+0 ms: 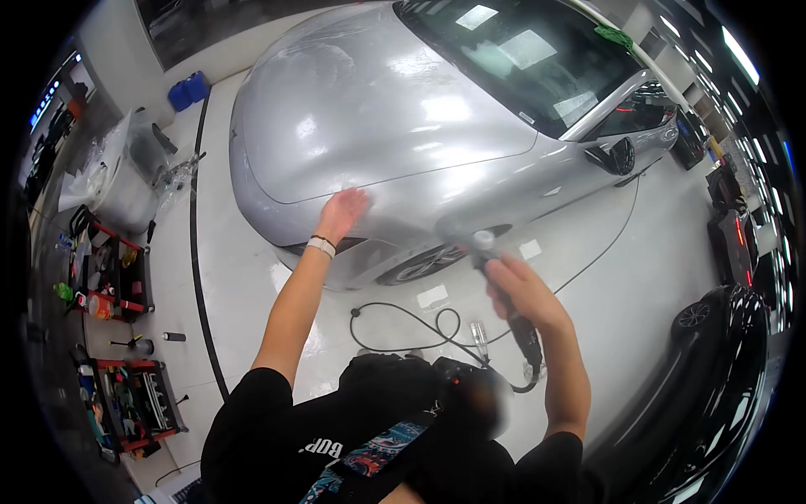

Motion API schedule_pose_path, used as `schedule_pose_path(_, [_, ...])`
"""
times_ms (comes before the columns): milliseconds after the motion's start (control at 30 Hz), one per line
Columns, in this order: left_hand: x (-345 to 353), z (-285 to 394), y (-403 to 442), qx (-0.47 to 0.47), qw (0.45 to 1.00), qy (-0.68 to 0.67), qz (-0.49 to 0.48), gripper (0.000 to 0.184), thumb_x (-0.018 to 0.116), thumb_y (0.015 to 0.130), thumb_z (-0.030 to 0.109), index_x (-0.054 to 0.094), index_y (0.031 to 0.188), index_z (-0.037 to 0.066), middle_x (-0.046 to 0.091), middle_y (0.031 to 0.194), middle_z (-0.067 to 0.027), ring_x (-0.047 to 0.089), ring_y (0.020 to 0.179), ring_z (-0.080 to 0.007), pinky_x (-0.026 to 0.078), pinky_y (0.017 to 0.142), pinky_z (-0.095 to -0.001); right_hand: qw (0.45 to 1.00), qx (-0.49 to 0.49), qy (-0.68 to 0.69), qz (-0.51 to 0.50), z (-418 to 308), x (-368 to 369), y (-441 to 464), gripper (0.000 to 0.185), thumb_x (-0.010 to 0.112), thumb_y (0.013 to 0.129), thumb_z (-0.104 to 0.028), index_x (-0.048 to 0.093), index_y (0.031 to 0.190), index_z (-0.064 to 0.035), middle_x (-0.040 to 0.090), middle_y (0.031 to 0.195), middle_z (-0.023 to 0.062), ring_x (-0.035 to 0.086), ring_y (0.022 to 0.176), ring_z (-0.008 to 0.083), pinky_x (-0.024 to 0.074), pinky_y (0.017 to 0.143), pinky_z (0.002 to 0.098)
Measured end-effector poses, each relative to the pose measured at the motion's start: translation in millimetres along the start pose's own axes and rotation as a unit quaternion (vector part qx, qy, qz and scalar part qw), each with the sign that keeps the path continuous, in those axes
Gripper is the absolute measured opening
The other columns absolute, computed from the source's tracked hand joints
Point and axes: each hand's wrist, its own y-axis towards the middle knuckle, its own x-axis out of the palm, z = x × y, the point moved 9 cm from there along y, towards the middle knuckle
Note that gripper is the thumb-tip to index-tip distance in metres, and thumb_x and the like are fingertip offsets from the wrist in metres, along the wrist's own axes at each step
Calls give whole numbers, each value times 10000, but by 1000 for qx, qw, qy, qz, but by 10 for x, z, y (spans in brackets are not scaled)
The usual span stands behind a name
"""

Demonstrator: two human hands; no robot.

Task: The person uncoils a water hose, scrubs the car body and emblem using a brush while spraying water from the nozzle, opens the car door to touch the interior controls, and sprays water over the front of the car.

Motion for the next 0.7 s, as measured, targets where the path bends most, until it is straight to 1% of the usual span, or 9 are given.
schedule_pose_path(33, [-4, 20, 34, -1, 1000, 0, 0, 392, 476, 997, 256, 506, 1256, -37, 511, 1364, -208, 501, 1281, -339, 417, 1081, -438, 998, -23, -23, 62, -24, -201, 15, 317, 488, 1014, -332, 562, 1121, -42, 511, 726, -6, 485, 501, 83, 397, 458, 239])
schedule_pose_path(67, [-79, 108, 69, 24, 960, 273, 54, 419, 480, 991, 286, 519, 1233, -53, 494, 1372, -233, 489, 1278, -354, 403, 1076, -457, 992, -39, -19, 115, -67, -383, -2, 314, 487, 1015, -329, 559, 1118, -42, 509, 717, -5, 485, 496, 80, 398, 453, 238])
schedule_pose_path(100, [-109, 215, 89, 47, 844, 524, 102, 449, 484, 984, 316, 532, 1210, -69, 476, 1381, -257, 478, 1275, -368, 389, 1072, -476, 984, -55, -16, 169, -103, -565, -40, 310, 487, 1016, -327, 557, 1115, -42, 506, 709, -5, 485, 491, 78, 399, 448, 238])
schedule_pose_path(133, [-164, 146, 148, 46, 845, 523, 99, 449, 484, 984, 316, 532, 1210, -69, 476, 1381, -257, 478, 1275, -368, 389, 1072, -476, 974, -58, -12, 220, -94, -779, -63, 308, 484, 1018, -326, 554, 1108, -41, 503, 702, -5, 485, 486, 77, 400, 443, 238])
schedule_pose_path(200, [-60, 276, 90, 260, 557, 762, 203, 639, 491, 965, 455, 459, 1336, -65, 370, 1476, -293, 335, 1385, -443, 322, 1093, -559, 951, -71, 0, 301, -38, -1177, -112, 315, 479, 1021, -338, 549, 1092, -39, 496, 683, -8, 483, 471, 76, 402, 436, 239])
schedule_pose_path(333, [2, 70, 251, 116, 543, 792, 254, 957, 465, 905, 648, 171, 1542, -3, 36, 1610, -284, -33, 1448, -562, 77, 1091, -734, 965, -46, 38, 254, -98, -1082, -61, 308, 507, 1021, -361, 534, 1055, -56, 512, 670, 8, 466, 460, 85, 401, 427, 239])
schedule_pose_path(433, [94, 103, 334, 101, 565, 744, 341, 980, 433, 900, 683, 138, 1553, 16, 28, 1616, -265, -70, 1452, -550, 16, 1093, -736, 988, 5, 47, 146, -182, -685, -11, 333, 528, 1009, -370, 551, 1065, -42, 529, 688, 28, 456, 459, 95, 383, 426, 240])
schedule_pose_path(600, [399, 223, 139, 121, 504, 735, 437, 820, 417, 960, 543, 196, 1547, 15, 112, 1617, -237, 36, 1480, -487, 79, 1113, -715, 941, -69, 93, 317, -324, -1294, 64, 313, 508, 1025, -373, 535, 1058, -64, 504, 671, 4, 448, 477, 78, 389, 438, 237])
schedule_pose_path(700, [415, 219, 138, 156, 482, 735, 451, 771, 423, 966, 491, 232, 1536, 8, 149, 1607, -244, 73, 1474, -493, 89, 1114, -712, 948, -58, 103, 296, -362, -1395, 44, 323, 521, 1019, -389, 537, 1045, -67, 512, 669, 9, 435, 462, 78, 376, 428, 235])
